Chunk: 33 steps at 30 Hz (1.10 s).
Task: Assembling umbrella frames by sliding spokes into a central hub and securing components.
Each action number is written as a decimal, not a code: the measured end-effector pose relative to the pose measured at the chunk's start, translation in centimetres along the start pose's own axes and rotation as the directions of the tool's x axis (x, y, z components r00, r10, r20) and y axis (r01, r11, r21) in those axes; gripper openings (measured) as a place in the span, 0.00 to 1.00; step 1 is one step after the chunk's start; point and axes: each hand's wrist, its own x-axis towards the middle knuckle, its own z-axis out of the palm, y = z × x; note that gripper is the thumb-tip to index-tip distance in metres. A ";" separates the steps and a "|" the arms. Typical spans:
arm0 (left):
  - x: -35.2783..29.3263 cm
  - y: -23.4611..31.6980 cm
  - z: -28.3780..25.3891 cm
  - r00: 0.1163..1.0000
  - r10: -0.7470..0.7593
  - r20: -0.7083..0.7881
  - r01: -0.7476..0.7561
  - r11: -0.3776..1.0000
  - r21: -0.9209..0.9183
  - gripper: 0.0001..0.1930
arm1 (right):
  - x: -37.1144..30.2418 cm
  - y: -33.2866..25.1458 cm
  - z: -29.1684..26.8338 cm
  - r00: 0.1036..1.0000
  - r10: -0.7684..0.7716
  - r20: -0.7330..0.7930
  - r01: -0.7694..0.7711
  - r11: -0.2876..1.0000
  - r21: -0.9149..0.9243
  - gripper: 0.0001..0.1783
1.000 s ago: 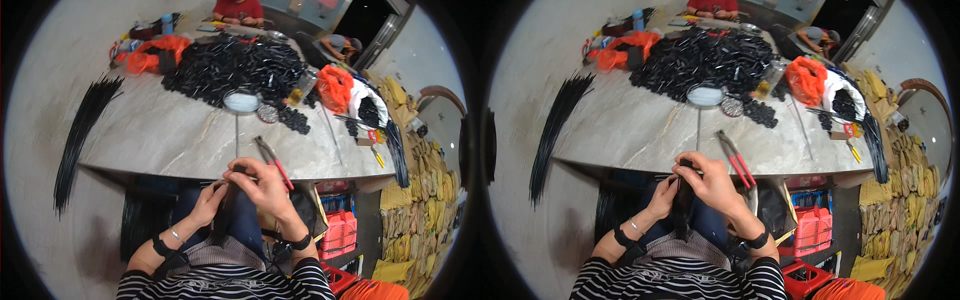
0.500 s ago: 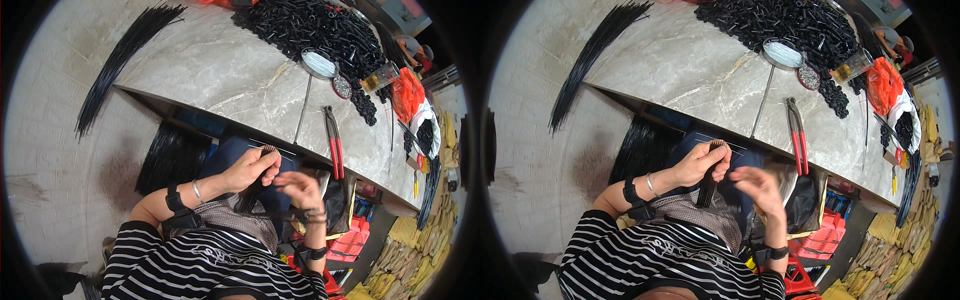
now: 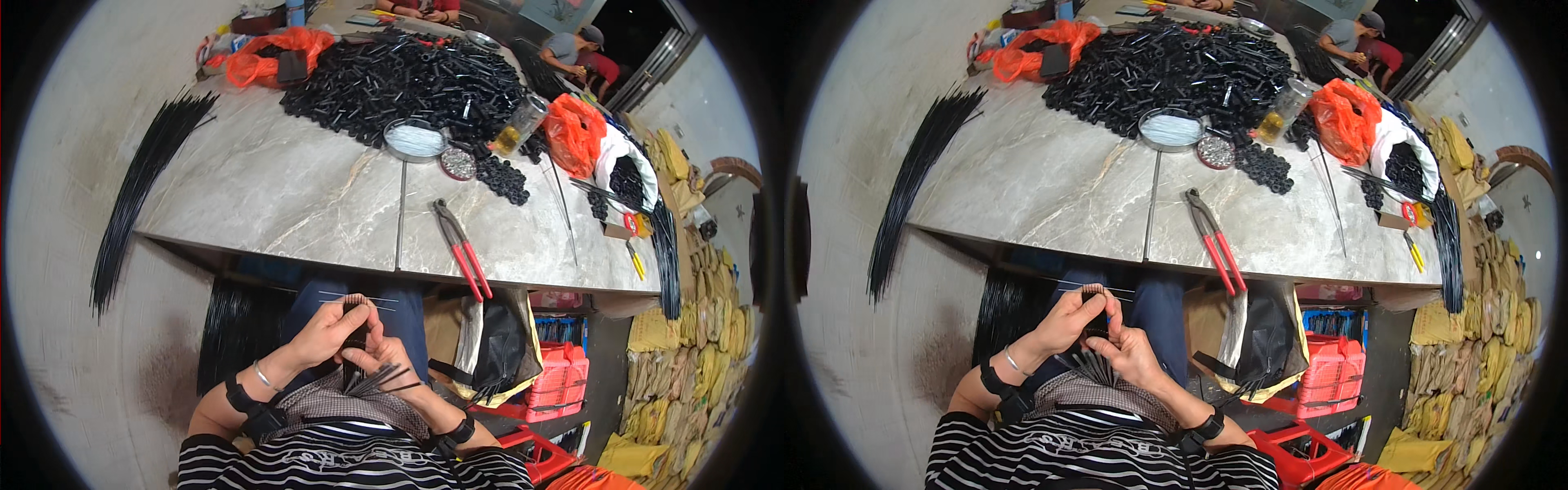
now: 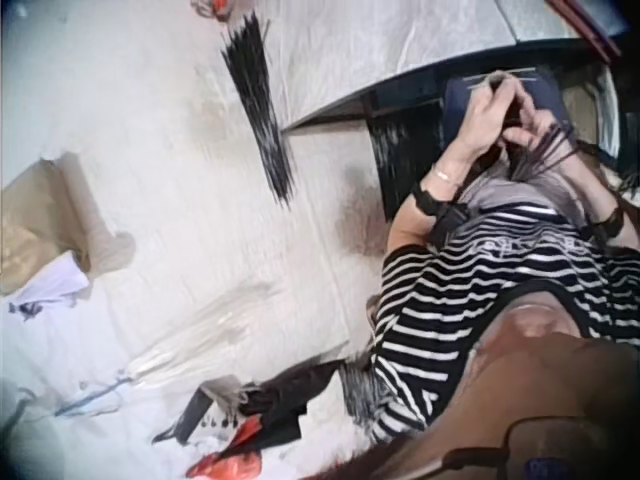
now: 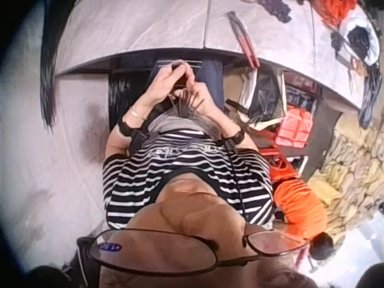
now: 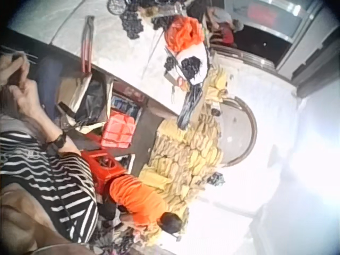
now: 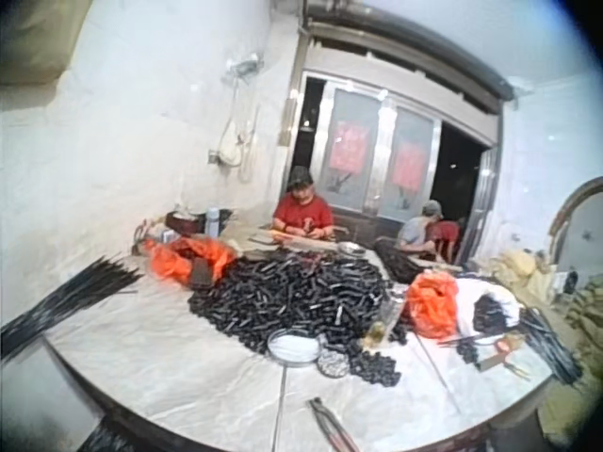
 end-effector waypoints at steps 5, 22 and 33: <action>0.1 -1.4 -0.3 0.954 0.298 -0.027 -0.295 0.951 0.091 0.12 | -0.5 -0.9 -0.2 1.000 0.012 -0.019 -0.015 0.991 -0.134 0.13; -0.5 -1.1 -1.2 0.957 0.244 -0.154 -0.223 0.964 0.144 0.04 | 0.1 -0.6 -1.3 0.990 0.141 -0.015 -0.138 0.984 0.109 0.09; -0.4 -1.2 -1.1 0.934 0.313 -0.172 -0.265 0.930 0.254 0.09 | 0.1 -0.5 -1.1 0.993 0.104 -0.054 -0.103 0.994 0.022 0.10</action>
